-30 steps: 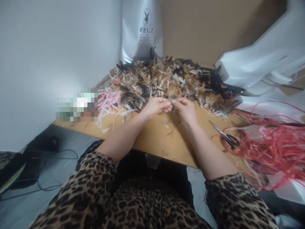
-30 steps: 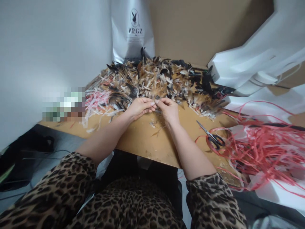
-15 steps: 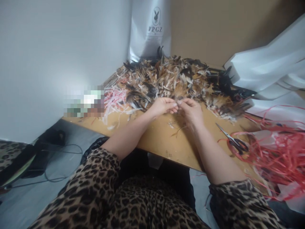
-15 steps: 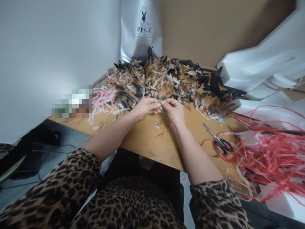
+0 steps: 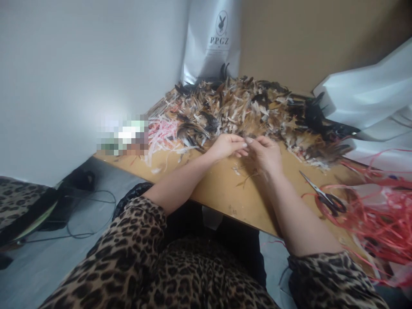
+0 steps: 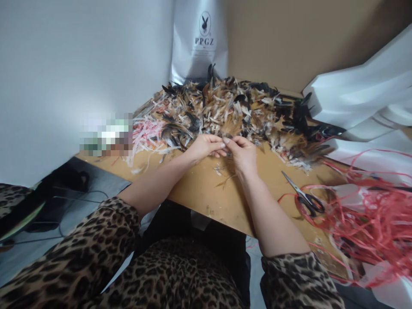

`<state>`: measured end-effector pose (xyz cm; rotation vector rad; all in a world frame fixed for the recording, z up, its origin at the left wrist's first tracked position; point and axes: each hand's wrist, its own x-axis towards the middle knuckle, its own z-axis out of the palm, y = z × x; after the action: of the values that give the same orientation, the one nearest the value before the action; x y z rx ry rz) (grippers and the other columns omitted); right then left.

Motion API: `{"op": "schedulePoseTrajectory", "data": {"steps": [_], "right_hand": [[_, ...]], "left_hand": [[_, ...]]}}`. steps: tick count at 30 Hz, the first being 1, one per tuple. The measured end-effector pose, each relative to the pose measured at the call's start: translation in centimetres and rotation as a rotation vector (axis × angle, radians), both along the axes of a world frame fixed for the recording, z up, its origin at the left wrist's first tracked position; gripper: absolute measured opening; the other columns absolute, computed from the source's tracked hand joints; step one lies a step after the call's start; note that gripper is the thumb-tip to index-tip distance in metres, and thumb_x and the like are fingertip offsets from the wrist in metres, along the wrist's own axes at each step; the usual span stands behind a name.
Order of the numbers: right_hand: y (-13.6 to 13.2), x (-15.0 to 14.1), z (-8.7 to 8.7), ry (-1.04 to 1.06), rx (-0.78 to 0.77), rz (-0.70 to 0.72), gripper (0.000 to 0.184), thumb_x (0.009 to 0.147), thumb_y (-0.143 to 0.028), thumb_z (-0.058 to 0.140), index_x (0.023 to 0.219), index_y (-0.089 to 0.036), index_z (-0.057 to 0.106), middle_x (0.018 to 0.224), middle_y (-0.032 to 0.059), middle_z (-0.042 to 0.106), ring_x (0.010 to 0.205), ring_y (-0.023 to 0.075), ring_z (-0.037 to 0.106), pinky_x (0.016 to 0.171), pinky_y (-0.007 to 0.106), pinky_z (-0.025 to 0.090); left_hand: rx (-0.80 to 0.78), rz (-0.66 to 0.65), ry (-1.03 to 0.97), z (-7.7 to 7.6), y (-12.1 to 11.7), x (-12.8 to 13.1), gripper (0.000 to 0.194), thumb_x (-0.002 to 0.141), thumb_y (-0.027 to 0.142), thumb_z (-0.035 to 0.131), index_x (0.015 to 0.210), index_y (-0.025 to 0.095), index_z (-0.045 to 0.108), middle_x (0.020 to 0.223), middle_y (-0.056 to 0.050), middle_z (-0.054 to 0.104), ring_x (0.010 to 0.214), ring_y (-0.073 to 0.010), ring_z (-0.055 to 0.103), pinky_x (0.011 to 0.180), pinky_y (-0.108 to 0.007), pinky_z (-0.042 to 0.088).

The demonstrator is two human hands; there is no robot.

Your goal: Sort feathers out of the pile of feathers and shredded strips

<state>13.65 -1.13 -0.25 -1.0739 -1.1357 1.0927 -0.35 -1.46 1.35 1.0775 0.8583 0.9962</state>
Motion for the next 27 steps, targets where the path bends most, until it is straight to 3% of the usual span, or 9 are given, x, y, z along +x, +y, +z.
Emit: {"op": "schedulePoseTrajectory", "data": {"steps": [10,19,27], "right_hand": [[-0.07,-0.06,-0.11,-0.024,0.034,-0.006,0.03,0.061,-0.04,0.08,0.059,-0.02,0.058,0.056,-0.0045,0.059,0.051,0.0096,0.051,0.051,0.023,0.039],[-0.43,-0.31,0.26,0.041,0.007,-0.01,0.026,0.058,-0.031,0.083,0.057,-0.019,0.06,0.056,-0.0049,0.059,0.053,0.0095,0.052,0.053,0.023,0.04],[-0.18,-0.21,-0.19,0.049,0.032,-0.013,0.024,0.061,-0.03,0.082,0.058,-0.019,0.061,0.055,-0.0053,0.059,0.052,0.0086,0.051,0.052,0.022,0.038]], "left_hand": [[0.062,0.043,0.007,-0.36,0.18,0.28,0.01,0.08,0.003,0.06,0.074,0.008,0.065,0.065,-0.002,0.068,0.057,-0.0073,0.063,0.058,-0.02,0.047],[-0.04,0.039,-0.049,-0.29,0.02,0.49,0.007,0.08,0.003,0.061,0.075,0.008,0.063,0.062,-0.002,0.066,0.055,-0.0061,0.062,0.058,-0.018,0.046],[-0.033,0.052,-0.007,-0.08,-0.02,0.36,0.007,0.079,0.003,0.062,0.073,0.007,0.065,0.062,-0.003,0.067,0.055,-0.0071,0.063,0.059,-0.019,0.048]]}}
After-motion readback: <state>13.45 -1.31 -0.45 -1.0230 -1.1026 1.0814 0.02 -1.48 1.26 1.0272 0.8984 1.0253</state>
